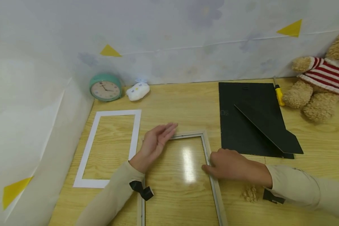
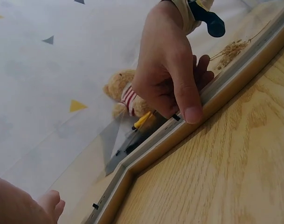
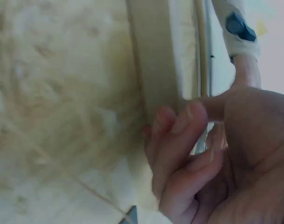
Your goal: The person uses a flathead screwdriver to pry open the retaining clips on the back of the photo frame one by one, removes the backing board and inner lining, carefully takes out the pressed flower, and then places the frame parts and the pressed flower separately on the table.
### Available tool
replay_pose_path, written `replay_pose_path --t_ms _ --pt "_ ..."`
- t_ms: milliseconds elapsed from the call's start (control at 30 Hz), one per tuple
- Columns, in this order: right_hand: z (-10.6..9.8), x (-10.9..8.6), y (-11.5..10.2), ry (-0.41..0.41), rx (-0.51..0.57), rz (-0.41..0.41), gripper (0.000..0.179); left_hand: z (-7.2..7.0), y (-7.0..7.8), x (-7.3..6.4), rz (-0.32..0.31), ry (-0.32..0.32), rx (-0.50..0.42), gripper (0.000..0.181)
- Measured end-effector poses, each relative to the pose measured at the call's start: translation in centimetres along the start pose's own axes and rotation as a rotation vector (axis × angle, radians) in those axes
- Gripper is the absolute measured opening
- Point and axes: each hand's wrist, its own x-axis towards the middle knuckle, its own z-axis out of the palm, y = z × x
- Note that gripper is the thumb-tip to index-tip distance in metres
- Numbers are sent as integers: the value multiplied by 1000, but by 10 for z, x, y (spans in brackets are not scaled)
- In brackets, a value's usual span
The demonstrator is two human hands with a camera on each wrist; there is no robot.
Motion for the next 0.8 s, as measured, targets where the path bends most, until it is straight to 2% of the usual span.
replay_pose_path --t_ms 100,200,300,433,567,800 --pt "7 0 2 24 33 -27 54 2 -3 3 -6 -7 39 54" --pt "9 -3 4 27 68 -37 55 2 -5 4 -3 -12 121 52" --pt "10 -9 6 25 82 -17 57 1 -6 6 11 2 170 50" --pt "12 -16 8 29 107 2 57 2 -6 9 32 53 140 50" --pt "12 -21 8 13 132 37 57 2 -6 15 26 92 116 52" --pt "9 -25 9 -25 152 49 56 3 -6 22 -28 56 157 55"
